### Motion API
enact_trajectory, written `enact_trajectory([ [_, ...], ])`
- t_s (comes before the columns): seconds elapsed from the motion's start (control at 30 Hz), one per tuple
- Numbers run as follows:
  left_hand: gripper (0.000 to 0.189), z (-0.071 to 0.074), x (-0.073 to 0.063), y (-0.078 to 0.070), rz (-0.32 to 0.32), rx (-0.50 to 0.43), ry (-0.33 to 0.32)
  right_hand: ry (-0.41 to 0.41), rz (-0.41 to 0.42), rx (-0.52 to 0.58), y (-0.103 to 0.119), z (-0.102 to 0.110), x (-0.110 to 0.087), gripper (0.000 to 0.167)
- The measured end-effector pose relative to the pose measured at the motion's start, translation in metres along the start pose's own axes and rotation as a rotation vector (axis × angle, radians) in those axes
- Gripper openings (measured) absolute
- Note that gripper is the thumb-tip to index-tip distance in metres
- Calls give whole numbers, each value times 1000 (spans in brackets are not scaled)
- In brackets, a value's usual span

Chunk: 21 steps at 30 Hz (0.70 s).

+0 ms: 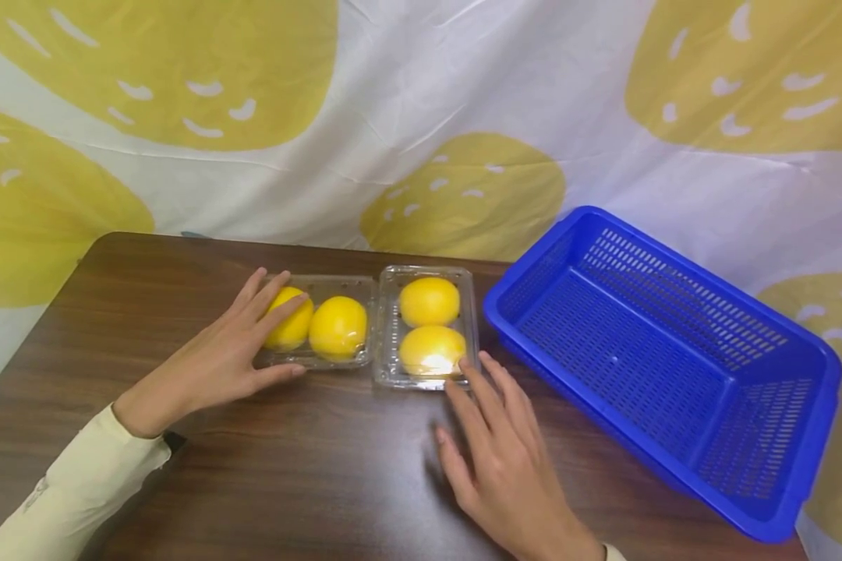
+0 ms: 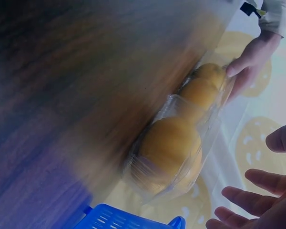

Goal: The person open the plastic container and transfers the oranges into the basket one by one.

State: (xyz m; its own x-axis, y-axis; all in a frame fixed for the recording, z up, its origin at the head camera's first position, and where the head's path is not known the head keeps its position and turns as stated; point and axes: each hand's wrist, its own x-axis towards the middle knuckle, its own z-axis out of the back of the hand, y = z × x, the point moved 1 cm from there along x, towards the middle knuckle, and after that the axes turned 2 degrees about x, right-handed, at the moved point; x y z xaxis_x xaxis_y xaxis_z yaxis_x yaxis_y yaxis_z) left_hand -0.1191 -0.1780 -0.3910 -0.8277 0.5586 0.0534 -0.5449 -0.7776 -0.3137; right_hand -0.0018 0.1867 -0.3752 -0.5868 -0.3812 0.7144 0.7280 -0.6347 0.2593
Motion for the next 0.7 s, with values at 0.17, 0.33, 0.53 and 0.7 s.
enact_trajectory([
  [0.17,98,0,-6,1,-1,-1,0,6,1,-1,0,0,-2,47],
  [0.33,97,2,-14,1,4,-2,1,13,-7,-5,1,-2,-4,47],
  [0.53,96,3,-24,-1,17,12,-5,15,-2,1,3,-4,-5,48],
  [0.7,96,1,-31,-4,20,16,-19,13,0,23,4,-6,-7,48],
])
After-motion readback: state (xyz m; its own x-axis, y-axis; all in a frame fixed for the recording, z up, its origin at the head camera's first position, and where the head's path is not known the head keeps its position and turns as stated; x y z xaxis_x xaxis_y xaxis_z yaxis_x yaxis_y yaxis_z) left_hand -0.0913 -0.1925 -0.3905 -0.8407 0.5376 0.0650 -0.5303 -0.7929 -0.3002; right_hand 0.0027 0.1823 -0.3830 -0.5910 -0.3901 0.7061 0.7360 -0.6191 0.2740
